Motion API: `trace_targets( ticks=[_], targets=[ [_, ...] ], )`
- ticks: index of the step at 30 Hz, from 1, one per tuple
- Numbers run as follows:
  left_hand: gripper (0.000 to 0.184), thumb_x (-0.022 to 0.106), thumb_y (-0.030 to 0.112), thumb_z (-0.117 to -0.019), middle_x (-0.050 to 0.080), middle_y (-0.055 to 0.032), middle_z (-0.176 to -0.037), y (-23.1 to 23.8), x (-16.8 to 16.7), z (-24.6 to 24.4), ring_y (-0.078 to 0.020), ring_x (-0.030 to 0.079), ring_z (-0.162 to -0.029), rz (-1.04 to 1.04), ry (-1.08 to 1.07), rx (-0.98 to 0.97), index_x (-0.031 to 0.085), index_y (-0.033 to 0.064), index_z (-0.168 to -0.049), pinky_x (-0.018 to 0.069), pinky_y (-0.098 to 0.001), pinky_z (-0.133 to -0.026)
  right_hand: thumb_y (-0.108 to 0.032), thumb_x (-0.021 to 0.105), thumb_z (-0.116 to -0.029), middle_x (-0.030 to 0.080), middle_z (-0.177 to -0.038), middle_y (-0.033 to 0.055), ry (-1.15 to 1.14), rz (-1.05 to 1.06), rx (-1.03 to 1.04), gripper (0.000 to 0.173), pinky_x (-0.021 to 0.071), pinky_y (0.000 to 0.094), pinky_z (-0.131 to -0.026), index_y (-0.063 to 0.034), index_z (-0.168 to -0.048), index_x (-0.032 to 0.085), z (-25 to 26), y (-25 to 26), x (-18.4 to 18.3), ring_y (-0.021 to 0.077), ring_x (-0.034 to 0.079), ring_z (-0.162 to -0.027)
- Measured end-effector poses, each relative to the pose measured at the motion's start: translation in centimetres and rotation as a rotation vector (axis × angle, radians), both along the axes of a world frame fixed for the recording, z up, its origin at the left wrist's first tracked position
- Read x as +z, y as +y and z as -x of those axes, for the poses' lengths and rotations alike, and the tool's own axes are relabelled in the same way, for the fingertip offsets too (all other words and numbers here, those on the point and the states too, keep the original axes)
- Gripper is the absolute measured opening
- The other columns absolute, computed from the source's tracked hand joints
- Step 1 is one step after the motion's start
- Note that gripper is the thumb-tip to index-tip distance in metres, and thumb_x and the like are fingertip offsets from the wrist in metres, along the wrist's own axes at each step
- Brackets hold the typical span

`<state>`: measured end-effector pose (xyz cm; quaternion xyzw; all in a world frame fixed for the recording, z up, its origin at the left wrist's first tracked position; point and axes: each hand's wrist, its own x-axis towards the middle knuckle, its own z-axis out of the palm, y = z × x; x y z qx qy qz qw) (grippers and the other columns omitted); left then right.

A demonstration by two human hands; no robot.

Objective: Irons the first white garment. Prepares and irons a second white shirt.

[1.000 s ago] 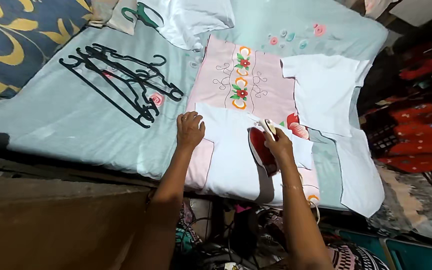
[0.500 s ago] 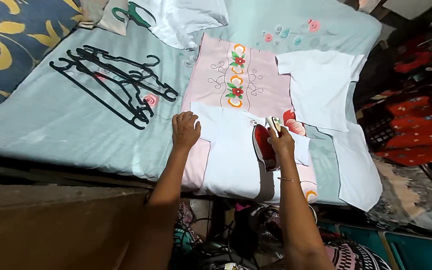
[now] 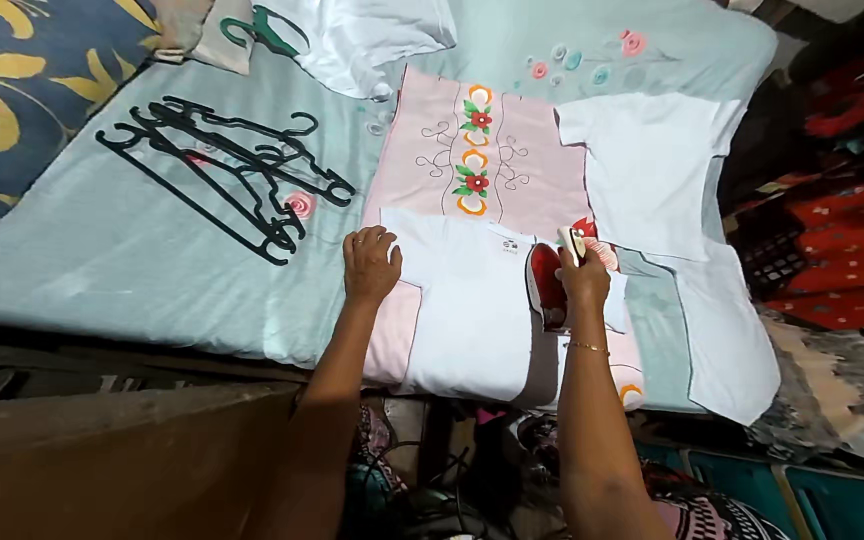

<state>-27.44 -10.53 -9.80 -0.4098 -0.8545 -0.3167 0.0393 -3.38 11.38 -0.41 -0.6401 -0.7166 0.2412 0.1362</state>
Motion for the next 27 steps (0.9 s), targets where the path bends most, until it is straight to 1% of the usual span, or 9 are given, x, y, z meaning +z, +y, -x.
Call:
trace_targets(
  ticks=[2,5,10,12,14,17,21,24,27],
  targets=[
    [0.025,0.060,0.017,-0.0994,0.067,-0.0195,-0.129,0.1,-0.2,0.0,-0.0395,0.060,-0.127,-0.012,0.019,0.003,0.075,0.0030,-0.115,0.0333,-0.0622,-0.115,-0.040,0.060,-0.1037,0.067,-0.123,0.0276,-0.013,0.001,0.001,0.051,0.0460,0.0610,-0.101,-0.0004,-0.136,0.060,0.8,1.4,-0.1,0.0439,0.063,-0.118],
    [0.025,0.060,0.016,-0.1001,0.067,-0.0205,-0.130,0.0,0.0,-0.2,-0.0401,0.059,-0.128,-0.006,0.021,0.003,0.074,0.0019,-0.115,0.0325,-0.0620,-0.115,-0.040,0.059,-0.1043,0.067,-0.119,0.0282,0.001,0.011,0.042,0.050,0.0470,0.0617,-0.098,0.0002,-0.133,0.061,0.7,2.3,-0.3,0.0444,0.064,-0.113],
    [0.023,0.062,0.015,-0.0992,0.068,-0.0192,-0.128,0.1,0.3,-0.1,-0.0400,0.059,-0.127,0.017,0.016,0.023,0.075,0.0035,-0.114,0.0328,-0.0642,-0.114,-0.040,0.058,-0.1047,0.069,-0.116,0.0253,-0.018,0.079,0.112,0.051,0.0509,0.0591,-0.094,-0.0014,-0.138,0.058,-2.2,0.0,0.2,0.0402,0.068,-0.105],
    [0.021,0.061,0.012,-0.0989,0.069,-0.0211,-0.125,1.1,1.9,-0.8,-0.0429,0.059,-0.126,0.013,0.016,0.036,0.076,0.0020,-0.110,0.0326,-0.0681,-0.111,-0.040,0.059,-0.1043,0.069,-0.114,0.0250,-0.003,0.077,0.110,0.051,0.0517,0.0593,-0.090,-0.0026,-0.139,0.058,-3.5,-1.1,0.2,0.0401,0.068,-0.101],
    [0.022,0.059,0.012,-0.0997,0.070,-0.0199,-0.124,3.5,3.8,-2.3,-0.0421,0.061,-0.124,-0.024,0.075,-0.027,0.076,0.0020,-0.110,0.0368,-0.0669,-0.110,-0.039,0.060,-0.1036,0.070,-0.110,0.0243,0.015,0.073,0.114,0.050,0.0522,0.0594,-0.086,-0.0036,-0.139,0.059,-4.3,-2.2,0.3,0.0396,0.069,-0.096],
    [0.020,0.060,0.013,-0.0993,0.072,-0.0138,-0.121,10.3,4.5,-4.8,-0.0357,0.064,-0.121,-0.079,0.119,-0.270,0.077,0.0056,-0.108,0.0451,-0.0597,-0.105,-0.038,0.061,-0.1038,0.071,-0.108,0.0236,0.030,0.074,0.103,0.049,0.0521,0.0603,-0.086,-0.0036,-0.139,0.059,-4.8,-3.2,0.5,0.0396,0.069,-0.095],
    [0.027,0.063,0.017,-0.1007,0.067,-0.0177,-0.130,19.0,2.7,-6.1,-0.0388,0.059,-0.128,0.151,0.009,-0.508,0.071,0.0034,-0.122,0.0447,-0.0627,-0.104,-0.035,0.062,-0.1036,0.070,-0.112,0.0248,0.106,0.025,-0.013,0.049,0.0513,0.0583,-0.091,0.0000,-0.138,0.059,-3.2,-2.4,0.3,0.0389,0.068,-0.101],
    [0.034,0.066,0.017,-0.0998,0.065,-0.0218,-0.131,21.8,2.4,-6.4,-0.0424,0.056,-0.129,0.405,-0.075,-0.548,0.067,0.0032,-0.131,0.0414,-0.0659,-0.104,-0.032,0.057,-0.1063,0.068,-0.120,0.0253,0.126,0.034,-0.051,0.047,0.0492,0.0574,-0.098,0.0002,-0.140,0.056,-1.2,0.4,0.2,0.0392,0.066,-0.112],
    [0.023,0.064,0.011,-0.0991,0.069,-0.0216,-0.118,21.4,2.8,-7.1,-0.0418,0.061,-0.118,0.432,-0.041,-0.598,0.073,0.0029,-0.119,0.0429,-0.0627,-0.100,-0.034,0.056,-0.1066,0.067,-0.120,0.0255,0.128,0.072,-0.042,0.046,0.0489,0.0577,-0.097,-0.0005,-0.139,0.056,-0.6,2.5,-0.2,0.0389,0.066,-0.111]
  ],
)
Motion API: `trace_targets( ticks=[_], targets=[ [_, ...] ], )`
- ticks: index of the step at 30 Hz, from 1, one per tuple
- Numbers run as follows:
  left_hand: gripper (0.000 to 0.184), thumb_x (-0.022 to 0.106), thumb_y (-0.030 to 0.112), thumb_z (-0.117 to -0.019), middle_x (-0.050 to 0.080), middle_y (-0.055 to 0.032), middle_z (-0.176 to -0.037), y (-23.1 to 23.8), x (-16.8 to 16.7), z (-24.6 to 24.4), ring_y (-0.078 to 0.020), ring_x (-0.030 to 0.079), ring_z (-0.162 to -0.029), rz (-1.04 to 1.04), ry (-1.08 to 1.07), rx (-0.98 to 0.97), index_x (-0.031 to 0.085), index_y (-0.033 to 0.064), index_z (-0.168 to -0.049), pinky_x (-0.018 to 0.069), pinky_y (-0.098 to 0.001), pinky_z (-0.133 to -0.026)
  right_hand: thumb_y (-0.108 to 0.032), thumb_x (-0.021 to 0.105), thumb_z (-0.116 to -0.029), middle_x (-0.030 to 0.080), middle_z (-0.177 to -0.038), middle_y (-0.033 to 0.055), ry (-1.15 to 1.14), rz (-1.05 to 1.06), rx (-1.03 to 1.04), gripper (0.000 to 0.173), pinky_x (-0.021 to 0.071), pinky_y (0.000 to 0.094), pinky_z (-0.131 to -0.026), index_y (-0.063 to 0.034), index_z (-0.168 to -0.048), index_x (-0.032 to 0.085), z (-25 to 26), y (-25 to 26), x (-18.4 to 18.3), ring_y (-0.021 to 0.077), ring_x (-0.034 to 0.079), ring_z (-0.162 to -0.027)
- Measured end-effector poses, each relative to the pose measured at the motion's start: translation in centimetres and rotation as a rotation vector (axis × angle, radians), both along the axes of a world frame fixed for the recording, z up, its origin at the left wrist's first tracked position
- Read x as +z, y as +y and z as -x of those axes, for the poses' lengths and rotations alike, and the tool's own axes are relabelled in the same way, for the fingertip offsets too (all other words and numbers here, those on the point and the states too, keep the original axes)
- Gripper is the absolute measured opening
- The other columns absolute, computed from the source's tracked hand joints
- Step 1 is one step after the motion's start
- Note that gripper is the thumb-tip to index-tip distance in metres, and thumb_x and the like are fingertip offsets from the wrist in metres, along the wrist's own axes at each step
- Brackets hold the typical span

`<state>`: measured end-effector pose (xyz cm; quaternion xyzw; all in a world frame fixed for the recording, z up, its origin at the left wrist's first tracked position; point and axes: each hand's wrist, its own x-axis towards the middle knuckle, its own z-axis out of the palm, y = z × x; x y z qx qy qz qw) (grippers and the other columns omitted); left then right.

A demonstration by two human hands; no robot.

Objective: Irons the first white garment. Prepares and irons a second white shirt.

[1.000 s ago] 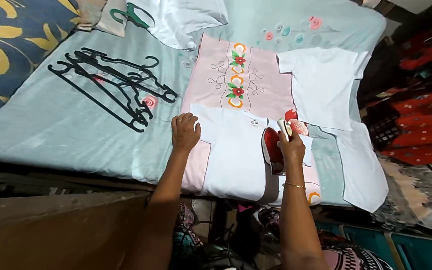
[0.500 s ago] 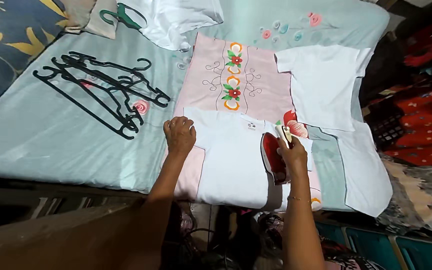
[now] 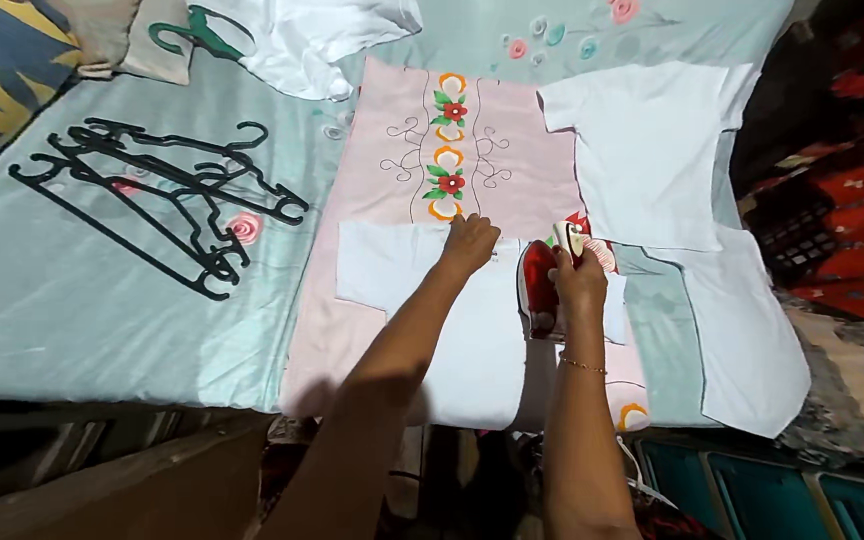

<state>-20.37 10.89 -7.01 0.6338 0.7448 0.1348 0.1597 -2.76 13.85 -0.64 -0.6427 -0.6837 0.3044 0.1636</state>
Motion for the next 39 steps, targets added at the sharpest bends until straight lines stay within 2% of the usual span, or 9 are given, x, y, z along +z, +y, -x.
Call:
trace_targets(
  ticks=[7,11,15,17,20,24,28,32,39],
  targets=[
    [0.015,0.058,-0.001,-0.0978,0.071,-0.0189,-0.101,-4.2,-0.8,-1.3,-0.0376,0.067,-0.103,-0.242,0.164,-0.167,0.074,-0.0003,-0.098,0.0450,-0.0580,-0.097,-0.034,0.054,-0.1076,0.069,-0.111,0.0231,-0.030,0.032,0.085,0.047,0.0528,0.0561,-0.088,-0.0006,-0.141,0.054,-2.9,-3.8,0.7,0.0365,0.069,-0.098],
    [0.017,0.057,0.000,-0.0986,0.070,-0.0195,-0.104,-4.2,-0.9,-1.4,-0.0378,0.067,-0.105,-0.211,0.143,-0.156,0.074,-0.0003,-0.102,0.0448,-0.0576,-0.097,-0.033,0.055,-0.1073,0.070,-0.108,0.0231,-0.037,-0.001,0.075,0.045,0.0524,0.0555,-0.087,-0.0002,-0.137,0.057,-2.4,-3.5,0.8,0.0364,0.069,-0.097],
    [0.021,0.058,-0.002,-0.0971,0.071,-0.0238,-0.112,-2.2,-0.8,0.5,-0.0445,0.065,-0.112,-0.307,0.074,0.033,0.073,-0.0017,-0.111,0.0449,-0.0646,-0.101,-0.032,0.056,-0.1066,0.068,-0.116,0.0275,-0.024,-0.005,0.071,0.046,0.0488,0.0595,-0.097,0.0017,-0.138,0.056,-0.1,-0.2,0.1,0.0424,0.066,-0.110],
    [0.025,0.056,0.000,-0.0981,0.069,-0.0230,-0.117,-0.9,-0.1,1.5,-0.0440,0.064,-0.116,-0.359,0.090,0.198,0.072,0.0002,-0.118,0.0452,-0.0642,-0.100,-0.036,0.055,-0.1068,0.067,-0.117,0.0291,-0.014,-0.001,0.080,0.047,0.0486,0.0636,-0.095,0.0015,-0.136,0.056,0.7,1.9,-0.4,0.0461,0.065,-0.110],
    [0.026,0.056,0.006,-0.1008,0.067,-0.0239,-0.122,-1.0,1.7,2.2,-0.0429,0.060,-0.122,-0.266,0.049,0.275,0.070,0.0001,-0.122,0.0400,-0.0635,-0.106,-0.040,0.054,-0.1063,0.065,-0.116,0.0314,-0.013,-0.012,0.112,0.050,0.0492,0.0676,-0.087,0.0008,-0.135,0.055,1.3,2.9,-0.3,0.0505,0.064,-0.107],
    [0.027,0.056,0.012,-0.1022,0.068,-0.0224,-0.123,-5.6,1.3,2.9,-0.0429,0.060,-0.125,-0.201,0.015,0.267,0.072,0.0027,-0.121,0.0378,-0.0659,-0.110,-0.040,0.056,-0.1059,0.066,-0.114,0.0291,0.040,0.026,0.175,0.049,0.0497,0.0651,-0.089,0.0004,-0.134,0.057,0.2,2.4,-0.6,0.0456,0.065,-0.103],
    [0.026,0.058,0.013,-0.1021,0.068,-0.0221,-0.124,-13.0,0.6,4.5,-0.0422,0.060,-0.125,-0.193,0.010,0.362,0.073,0.0025,-0.120,0.0355,-0.0681,-0.111,-0.036,0.058,-0.1047,0.070,-0.102,0.0193,0.071,0.083,0.319,0.044,0.0556,0.0513,-0.080,-0.0035,-0.135,0.060,-3.6,-1.7,-0.5,0.0295,0.069,-0.085],
    [0.024,0.060,0.010,-0.1014,0.065,-0.0236,-0.130,-19.9,0.5,3.5,-0.0442,0.057,-0.129,-0.244,-0.043,0.474,0.073,0.0009,-0.120,0.0324,-0.0680,-0.114,-0.029,0.063,-0.1016,0.070,-0.095,0.0152,0.113,0.036,0.448,0.038,0.0542,0.0439,-0.071,-0.0028,-0.130,0.065,-4.6,-4.4,0.2,0.0217,0.065,-0.074],
    [0.019,0.064,0.009,-0.0974,0.068,-0.0217,-0.126,-24.1,-1.4,-1.0,-0.0418,0.061,-0.125,-0.453,-0.023,0.523,0.077,0.0022,-0.109,0.0359,-0.0669,-0.112,-0.038,0.063,-0.1024,0.070,-0.105,0.0242,0.064,0.004,0.422,0.042,0.0517,0.0633,-0.082,-0.0060,-0.130,0.064,2.5,-1.0,-0.8,0.0412,0.068,-0.091]
  ],
)
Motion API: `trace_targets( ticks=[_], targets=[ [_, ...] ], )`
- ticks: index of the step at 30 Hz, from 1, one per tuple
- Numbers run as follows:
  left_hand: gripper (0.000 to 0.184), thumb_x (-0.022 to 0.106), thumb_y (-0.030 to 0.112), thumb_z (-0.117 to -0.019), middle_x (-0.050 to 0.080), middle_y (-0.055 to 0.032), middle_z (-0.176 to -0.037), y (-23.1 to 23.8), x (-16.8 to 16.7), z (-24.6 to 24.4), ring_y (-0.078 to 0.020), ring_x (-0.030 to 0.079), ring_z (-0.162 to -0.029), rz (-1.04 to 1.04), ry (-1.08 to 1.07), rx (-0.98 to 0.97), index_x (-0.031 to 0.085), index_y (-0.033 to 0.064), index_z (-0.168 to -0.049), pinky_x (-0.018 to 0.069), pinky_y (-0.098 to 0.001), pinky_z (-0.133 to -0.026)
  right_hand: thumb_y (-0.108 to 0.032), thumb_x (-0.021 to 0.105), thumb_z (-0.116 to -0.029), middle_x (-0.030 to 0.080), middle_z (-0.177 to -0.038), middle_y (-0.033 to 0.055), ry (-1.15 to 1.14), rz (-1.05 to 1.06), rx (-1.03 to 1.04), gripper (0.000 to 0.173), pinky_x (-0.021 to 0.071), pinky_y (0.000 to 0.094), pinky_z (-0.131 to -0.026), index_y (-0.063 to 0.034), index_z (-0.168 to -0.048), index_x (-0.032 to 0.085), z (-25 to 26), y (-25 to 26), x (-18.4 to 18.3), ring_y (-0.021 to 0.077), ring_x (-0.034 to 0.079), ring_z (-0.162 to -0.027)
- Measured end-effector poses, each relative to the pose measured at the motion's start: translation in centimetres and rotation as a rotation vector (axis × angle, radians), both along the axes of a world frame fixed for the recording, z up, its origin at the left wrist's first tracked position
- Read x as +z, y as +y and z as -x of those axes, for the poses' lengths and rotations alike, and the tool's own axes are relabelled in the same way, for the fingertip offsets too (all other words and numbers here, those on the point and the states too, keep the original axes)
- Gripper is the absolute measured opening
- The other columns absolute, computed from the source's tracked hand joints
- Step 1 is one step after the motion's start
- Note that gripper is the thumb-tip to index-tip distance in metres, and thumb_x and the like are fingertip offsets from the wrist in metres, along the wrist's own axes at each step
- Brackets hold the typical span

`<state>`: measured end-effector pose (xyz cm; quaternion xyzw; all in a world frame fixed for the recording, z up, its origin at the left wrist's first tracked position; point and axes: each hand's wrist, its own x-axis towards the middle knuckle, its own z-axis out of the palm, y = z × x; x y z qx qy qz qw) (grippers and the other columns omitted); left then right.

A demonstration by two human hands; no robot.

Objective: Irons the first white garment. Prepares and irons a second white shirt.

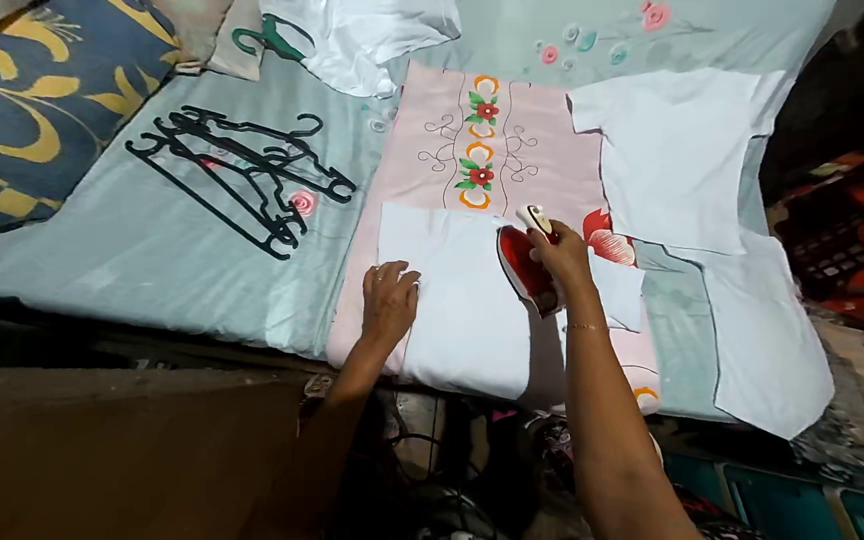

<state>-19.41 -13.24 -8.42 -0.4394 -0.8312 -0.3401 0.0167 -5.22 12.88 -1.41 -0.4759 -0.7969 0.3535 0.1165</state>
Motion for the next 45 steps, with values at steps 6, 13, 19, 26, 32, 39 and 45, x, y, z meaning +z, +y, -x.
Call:
trace_targets(
  ticks=[6,13,19,26,32,39,45],
  targets=[
    [0.020,0.063,0.010,-0.0978,0.071,-0.0210,-0.123,-1.2,-0.1,-2.4,-0.0411,0.065,-0.121,-0.009,-0.024,0.017,0.077,0.0009,-0.109,0.0400,-0.0649,-0.111,-0.035,0.061,-0.1037,0.069,-0.101,0.0207,0.009,0.056,0.029,0.042,0.0540,0.0531,-0.076,-0.0058,-0.134,0.061,-1.5,-0.8,0.2,0.0319,0.066,-0.081],
    [0.024,0.067,0.020,-0.0981,0.070,-0.0236,-0.119,-3.2,1.2,-4.1,-0.0439,0.063,-0.121,0.074,-0.177,0.035,0.077,-0.0015,-0.102,0.0410,-0.0609,-0.110,-0.022,0.063,-0.0937,0.072,-0.110,0.0159,0.127,0.041,0.372,0.044,0.0568,0.0346,-0.085,0.0037,-0.130,0.064,-10.0,-4.2,-0.3,0.0139,0.069,-0.093],
    [0.043,0.065,0.025,-0.1016,0.061,-0.0295,-0.134,-2.5,3.2,-0.5,-0.0453,0.058,-0.127,0.129,-0.374,0.157,0.063,-0.0071,-0.130,0.0455,-0.0589,-0.109,-0.028,0.064,-0.0918,0.073,-0.104,0.0143,0.203,0.006,0.553,0.046,0.0570,0.0306,-0.082,0.0036,-0.125,0.066,-7.1,-6.3,-0.5,0.0100,0.069,-0.089],
    [0.039,0.058,0.021,-0.1050,0.063,-0.0269,-0.131,1.2,5.4,4.9,-0.0420,0.060,-0.127,0.250,-0.554,0.200,0.059,-0.0044,-0.135,0.0469,-0.0596,-0.106,-0.027,0.066,-0.0945,0.072,-0.106,0.0200,0.129,-0.001,0.611,0.045,0.0555,0.0468,-0.086,0.0012,-0.129,0.066,-2.6,-8.7,0.8,0.0251,0.071,-0.094],
    [0.027,0.052,0.014,-0.1060,0.070,-0.0236,-0.115,1.9,6.0,6.4,-0.0386,0.067,-0.112,0.080,-0.581,0.209,0.066,-0.0026,-0.123,0.0505,-0.0579,-0.099,-0.024,0.069,-0.0966,0.073,-0.108,0.0198,0.070,-0.009,0.621,0.039,0.0536,0.0584,-0.088,-0.0047,-0.130,0.067,1.0,-10.6,1.3,0.0335,0.071,-0.096],
    [0.034,0.050,0.018,-0.1069,0.069,-0.0266,-0.118,0.8,1.7,5.9,-0.0395,0.069,-0.108,-0.068,-0.474,0.181,0.061,-0.0048,-0.129,0.0532,-0.0585,-0.097,-0.037,0.068,-0.0985,0.072,-0.107,0.0201,0.078,-0.067,0.648,0.042,0.0543,0.0644,-0.081,-0.0115,-0.132,0.066,2.0,-13.7,2.0,0.0385,0.070,-0.096],
    [0.036,0.051,0.015,-0.1063,0.066,-0.0295,-0.119,0.3,2.0,5.2,-0.0406,0.068,-0.104,-0.071,-0.417,0.205,0.058,-0.0074,-0.133,0.0524,-0.0571,-0.096,-0.035,0.070,-0.0975,0.073,-0.111,0.0175,-0.014,-0.020,0.713,0.046,0.0538,0.0600,-0.091,-0.0118,-0.137,0.065,-4.2,-11.3,1.6,0.0343,0.071,-0.102]
  ],
)
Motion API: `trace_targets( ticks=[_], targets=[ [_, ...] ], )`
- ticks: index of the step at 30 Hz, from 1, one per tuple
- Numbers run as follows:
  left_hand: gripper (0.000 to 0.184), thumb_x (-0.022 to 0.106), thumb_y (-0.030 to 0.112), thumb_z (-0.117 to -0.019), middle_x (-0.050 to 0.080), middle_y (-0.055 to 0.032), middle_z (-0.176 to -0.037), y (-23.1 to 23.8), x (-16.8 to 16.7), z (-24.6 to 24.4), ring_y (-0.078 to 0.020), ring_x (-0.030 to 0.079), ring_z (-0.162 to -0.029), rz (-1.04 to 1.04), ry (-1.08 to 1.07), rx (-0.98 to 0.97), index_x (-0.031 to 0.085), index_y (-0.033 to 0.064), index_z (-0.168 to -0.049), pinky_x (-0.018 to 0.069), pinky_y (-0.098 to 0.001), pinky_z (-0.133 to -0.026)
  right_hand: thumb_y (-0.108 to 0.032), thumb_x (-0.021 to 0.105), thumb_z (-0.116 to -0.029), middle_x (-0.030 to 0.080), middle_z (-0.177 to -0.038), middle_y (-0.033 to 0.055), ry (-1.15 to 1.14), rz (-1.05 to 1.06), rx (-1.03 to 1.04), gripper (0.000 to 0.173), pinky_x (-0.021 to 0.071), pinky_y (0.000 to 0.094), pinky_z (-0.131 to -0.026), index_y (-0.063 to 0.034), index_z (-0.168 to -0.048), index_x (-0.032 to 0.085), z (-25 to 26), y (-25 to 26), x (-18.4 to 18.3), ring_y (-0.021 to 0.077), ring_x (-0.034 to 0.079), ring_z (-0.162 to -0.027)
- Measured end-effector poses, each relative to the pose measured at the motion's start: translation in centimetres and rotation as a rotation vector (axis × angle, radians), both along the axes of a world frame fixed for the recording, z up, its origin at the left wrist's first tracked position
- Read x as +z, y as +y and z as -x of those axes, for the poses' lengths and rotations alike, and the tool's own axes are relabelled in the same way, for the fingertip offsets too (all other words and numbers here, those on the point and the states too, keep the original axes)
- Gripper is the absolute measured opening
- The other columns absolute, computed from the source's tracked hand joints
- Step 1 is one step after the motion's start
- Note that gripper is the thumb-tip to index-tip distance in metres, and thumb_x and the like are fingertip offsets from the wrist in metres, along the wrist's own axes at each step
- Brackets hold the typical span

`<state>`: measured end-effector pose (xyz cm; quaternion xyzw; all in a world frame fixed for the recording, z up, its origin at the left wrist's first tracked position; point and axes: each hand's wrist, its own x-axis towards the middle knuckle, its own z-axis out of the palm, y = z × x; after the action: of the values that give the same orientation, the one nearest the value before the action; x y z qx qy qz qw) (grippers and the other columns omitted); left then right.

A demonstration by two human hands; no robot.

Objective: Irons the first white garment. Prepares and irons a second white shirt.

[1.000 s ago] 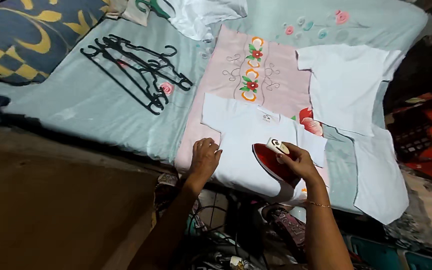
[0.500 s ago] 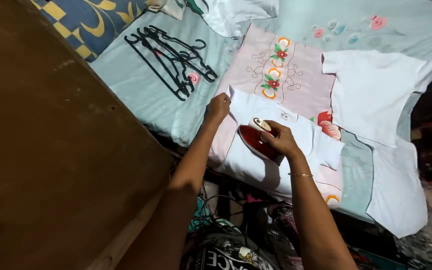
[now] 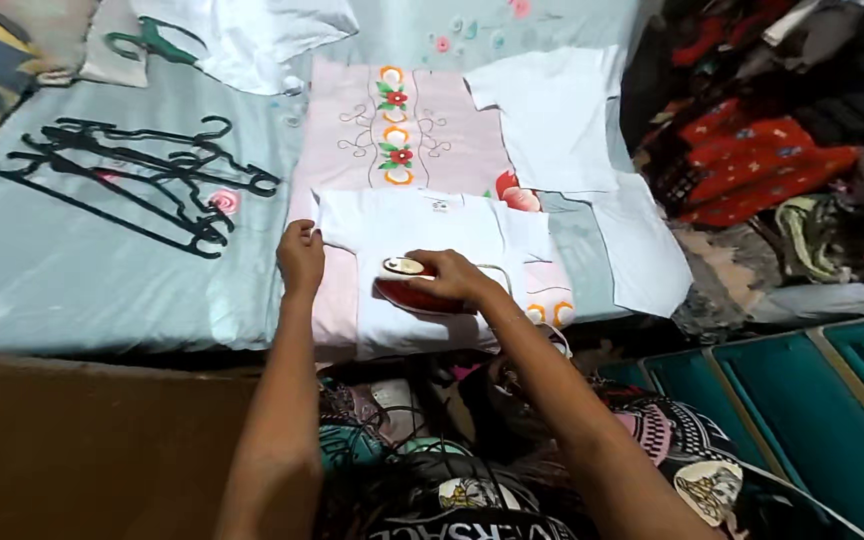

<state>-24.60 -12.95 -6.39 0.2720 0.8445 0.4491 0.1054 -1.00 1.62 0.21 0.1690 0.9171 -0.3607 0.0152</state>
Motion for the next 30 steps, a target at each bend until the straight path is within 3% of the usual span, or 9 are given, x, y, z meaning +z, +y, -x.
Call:
trace_targets(
  ticks=[6,10,14,19,23,27,30],
  targets=[
    [0.035,0.050,0.009,-0.1050,0.064,-0.0316,-0.121,-0.2,-0.8,-1.3,-0.0419,0.066,-0.105,0.012,0.138,0.013,0.057,-0.0097,-0.134,0.0510,-0.0552,-0.096,-0.034,0.069,-0.0979,0.072,-0.117,0.0206,-0.015,-0.109,-0.361,0.049,0.0521,0.0620,-0.097,-0.0104,-0.140,0.063,-11.9,5.9,-2.4,0.0379,0.070,-0.108],
    [0.036,0.048,0.007,-0.1042,0.062,-0.0334,-0.125,-1.1,-1.1,-2.9,-0.0434,0.064,-0.111,-0.021,0.196,0.056,0.056,-0.0116,-0.134,0.0509,-0.0540,-0.098,-0.033,0.068,-0.0976,0.070,-0.121,0.0234,0.028,-0.087,-0.567,0.049,0.0498,0.0606,-0.100,-0.0058,-0.138,0.063,-16.9,8.6,-2.8,0.0384,0.068,-0.113],
    [0.033,0.050,0.002,-0.1019,0.058,-0.0335,-0.129,-1.8,-1.6,-4.2,-0.0403,0.065,-0.107,-0.041,0.234,0.106,0.058,-0.0107,-0.131,0.0531,-0.0492,-0.094,-0.032,0.068,-0.0976,0.070,-0.119,0.0239,0.036,-0.034,-0.592,0.048,0.0502,0.0593,-0.098,-0.0047,-0.137,0.063,-17.5,8.8,-2.9,0.0376,0.068,-0.110],
    [0.034,0.053,0.002,-0.1014,0.054,-0.0317,-0.138,-2.5,-1.4,-5.4,-0.0388,0.063,-0.118,-0.022,0.193,0.095,0.058,-0.0079,-0.134,0.0530,-0.0469,-0.100,-0.032,0.066,-0.0986,0.070,-0.119,0.0238,0.009,0.002,-0.536,0.047,0.0505,0.0574,-0.098,-0.0046,-0.137,0.063,-18.2,9.0,-2.5,0.0361,0.068,-0.110],
    [0.034,0.051,0.006,-0.1041,0.059,-0.0301,-0.133,-3.0,-0.8,-7.5,-0.0397,0.062,-0.119,0.062,0.143,-0.002,0.057,-0.0081,-0.135,0.0497,-0.0511,-0.103,-0.035,0.065,-0.0995,0.070,-0.115,0.0255,0.014,-0.063,-0.644,0.047,0.0493,0.0629,-0.096,-0.0056,-0.136,0.064,-17.8,8.0,-2.6,0.0411,0.068,-0.109],
    [0.030,0.055,0.005,-0.1017,0.062,-0.0293,-0.130,-2.4,-0.9,-9.3,-0.0430,0.063,-0.118,0.122,0.172,-0.058,0.063,-0.0074,-0.128,0.0467,-0.0587,-0.104,-0.036,0.066,-0.1008,0.070,-0.116,0.0270,-0.042,-0.093,-0.818,0.046,0.0476,0.0668,-0.094,-0.0078,-0.136,0.064,-16.3,7.0,-2.3,0.0460,0.066,-0.109],
    [0.026,0.056,0.004,-0.1009,0.064,-0.0284,-0.125,-2.2,-0.6,-9.6,-0.0426,0.064,-0.114,0.125,0.195,-0.051,0.067,-0.0072,-0.122,0.0473,-0.0598,-0.102,-0.037,0.066,-0.1012,0.069,-0.119,0.0262,-0.068,-0.030,-0.761,0.046,0.0477,0.0657,-0.096,-0.0080,-0.137,0.063,-16.7,7.5,-2.2,0.0444,0.066,-0.112]
  ],
)
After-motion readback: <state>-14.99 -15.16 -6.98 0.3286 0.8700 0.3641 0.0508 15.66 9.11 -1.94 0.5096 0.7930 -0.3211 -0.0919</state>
